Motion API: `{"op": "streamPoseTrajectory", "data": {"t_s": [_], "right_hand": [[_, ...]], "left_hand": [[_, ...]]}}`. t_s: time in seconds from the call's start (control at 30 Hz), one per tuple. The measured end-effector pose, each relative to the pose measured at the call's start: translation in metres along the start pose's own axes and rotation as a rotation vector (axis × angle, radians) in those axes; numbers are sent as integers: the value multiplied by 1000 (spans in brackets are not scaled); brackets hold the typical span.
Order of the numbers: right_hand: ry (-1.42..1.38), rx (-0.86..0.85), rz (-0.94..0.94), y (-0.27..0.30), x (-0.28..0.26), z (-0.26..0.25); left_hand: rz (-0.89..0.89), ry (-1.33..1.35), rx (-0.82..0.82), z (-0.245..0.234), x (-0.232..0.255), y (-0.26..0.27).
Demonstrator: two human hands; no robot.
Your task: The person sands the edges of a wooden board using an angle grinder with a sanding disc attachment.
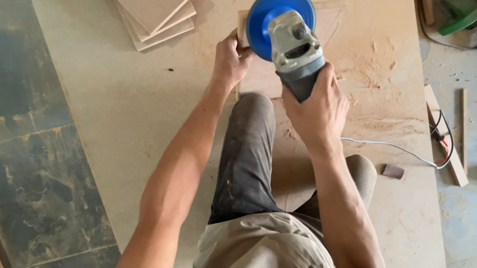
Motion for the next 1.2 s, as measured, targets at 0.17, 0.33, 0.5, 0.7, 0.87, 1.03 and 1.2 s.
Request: {"op": "streamPoseTrajectory", "data": {"t_s": [0.17, 0.33, 0.5, 0.7, 0.87, 1.03, 1.2], "right_hand": [[9, -36, -24, -2, -11, 6], [-3, -42, -85, -5, -15, 9], [12, -89, -1, -6, 7, 8], [-31, 72, -21, -14, 61, -14], [-28, 165, 22, -20, 107, -37], [15, 278, 91, -26, 135, -50], [-17, 196, 53, -18, 101, -48]], "left_hand": [[13, 33, 13, 1, -7, 0], [91, -76, 36, 0, -10, 0], [-26, -91, -14, 2, 1, 3], [-89, 62, -47, -1, 22, 5], [-36, 39, -55, -2, 18, 4], [-5, 86, -33, 2, 11, 7], [-18, 67, -14, 3, 12, 4]]}}
Point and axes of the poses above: each hand's wrist, its own y-axis away from the middle knuckle, its own z-axis out of the palm, x = y × z, the point moved 2 cm from there along -y, towards the middle knuckle, and after that the axes turned 15 degrees about x, right-handed, at the moved point
